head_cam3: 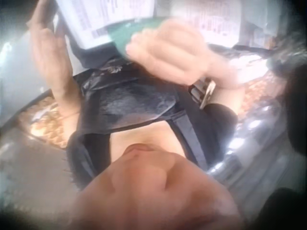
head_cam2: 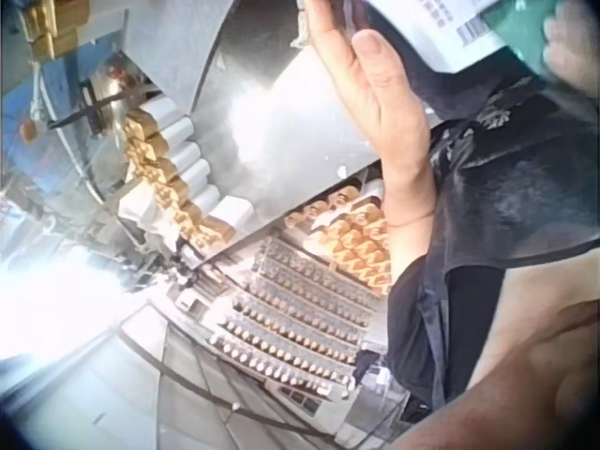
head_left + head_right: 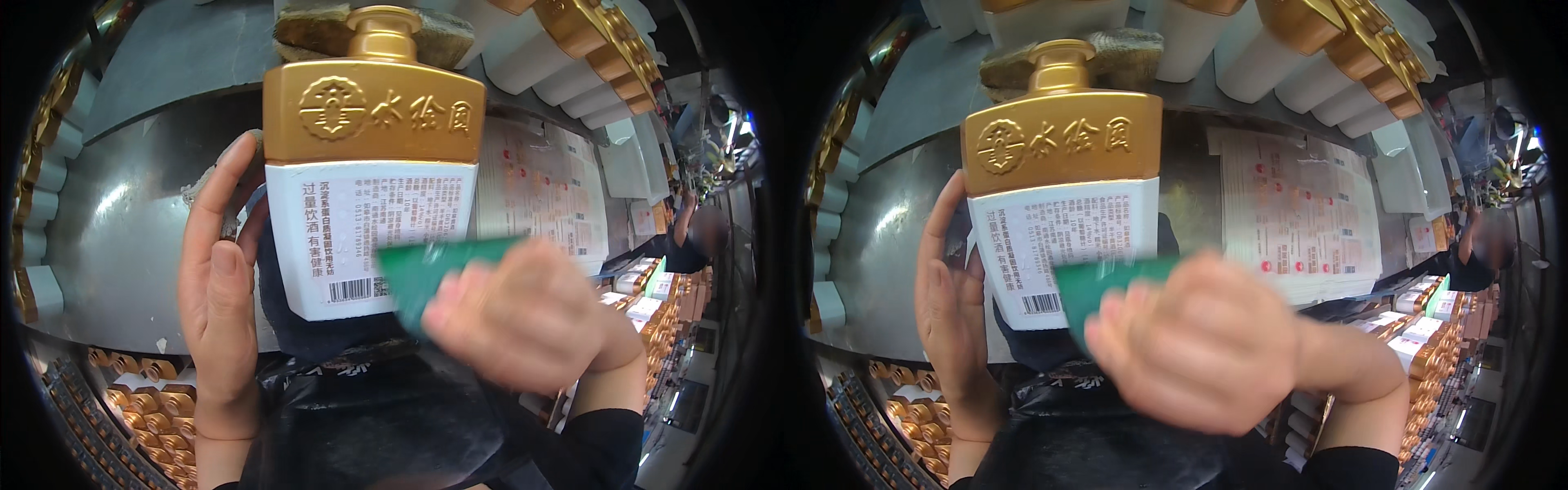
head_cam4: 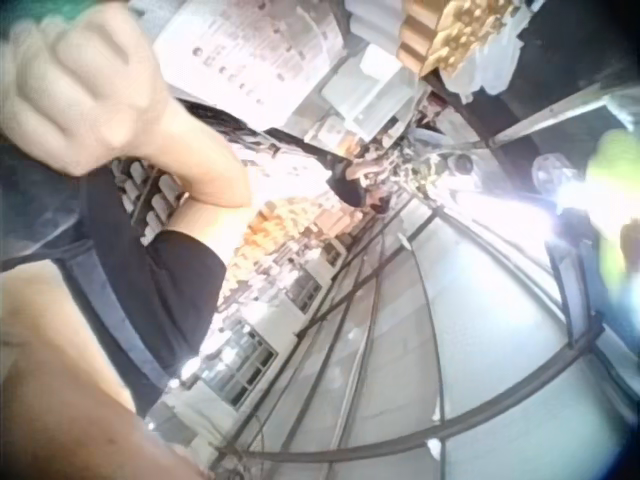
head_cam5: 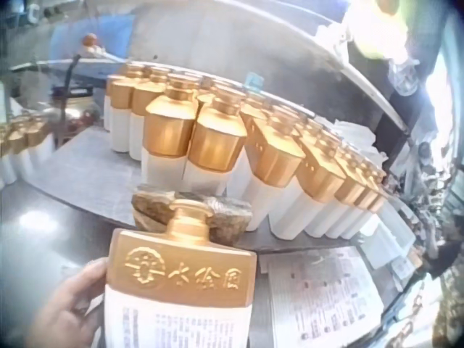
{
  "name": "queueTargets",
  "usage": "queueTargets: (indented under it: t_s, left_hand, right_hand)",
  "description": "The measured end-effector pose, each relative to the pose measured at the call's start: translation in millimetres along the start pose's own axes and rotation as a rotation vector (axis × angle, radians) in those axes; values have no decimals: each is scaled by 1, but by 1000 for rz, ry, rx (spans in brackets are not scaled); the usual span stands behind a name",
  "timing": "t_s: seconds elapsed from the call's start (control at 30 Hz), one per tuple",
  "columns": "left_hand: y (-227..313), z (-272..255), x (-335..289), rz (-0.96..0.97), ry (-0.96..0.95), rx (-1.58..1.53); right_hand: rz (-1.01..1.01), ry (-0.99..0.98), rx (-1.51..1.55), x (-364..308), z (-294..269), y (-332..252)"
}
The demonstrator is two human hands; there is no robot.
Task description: The person applies white labels to gold and white bottles on a factory assembly line. They pick up a bottle, align a label, smooth it onto the surface with a green tool, and place the bottle back on the conveyor. The person also moves a large tray of bottles to a different location.
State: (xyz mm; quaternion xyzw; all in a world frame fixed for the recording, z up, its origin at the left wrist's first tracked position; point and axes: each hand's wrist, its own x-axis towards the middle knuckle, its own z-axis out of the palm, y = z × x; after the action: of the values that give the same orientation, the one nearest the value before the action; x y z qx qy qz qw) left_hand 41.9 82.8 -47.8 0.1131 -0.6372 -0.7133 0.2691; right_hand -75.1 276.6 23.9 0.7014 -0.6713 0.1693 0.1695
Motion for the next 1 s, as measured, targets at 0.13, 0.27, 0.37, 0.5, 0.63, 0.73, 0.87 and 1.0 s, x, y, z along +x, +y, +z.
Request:
queueTargets:
  t_s: [0.13,0.27,0.37,0.5,0.63,0.73,0.87,1.0]
  left_hand:
    - [-6,-13,2,-74,-37,-81]
    - [-4,3,15,-49,-89,-27]
    - [4,6,19,-13,8,258]
    - [38,16,1,-14,109,793]
    - [-21,-16,-11,279,207,477]
    - [-70,-48,-6,154,63,152]
    - [-64,-89,5,-204,-230,-302]
    - [-27,-39,-14,35,-430,192]
  right_hand:
    - [-67,59,111,-1,17,-23]
    - [-39,130,66,-18,9,-26]
    - [15,218,162,-4,6,-19]
    - [160,378,142,55,28,37]
    - [-45,567,-45,72,80,-4]
    - [-98,-158,195,52,63,-54]
    - [-65,741,112,52,51,-21]
    - [149,141,624,-22,36,-59]
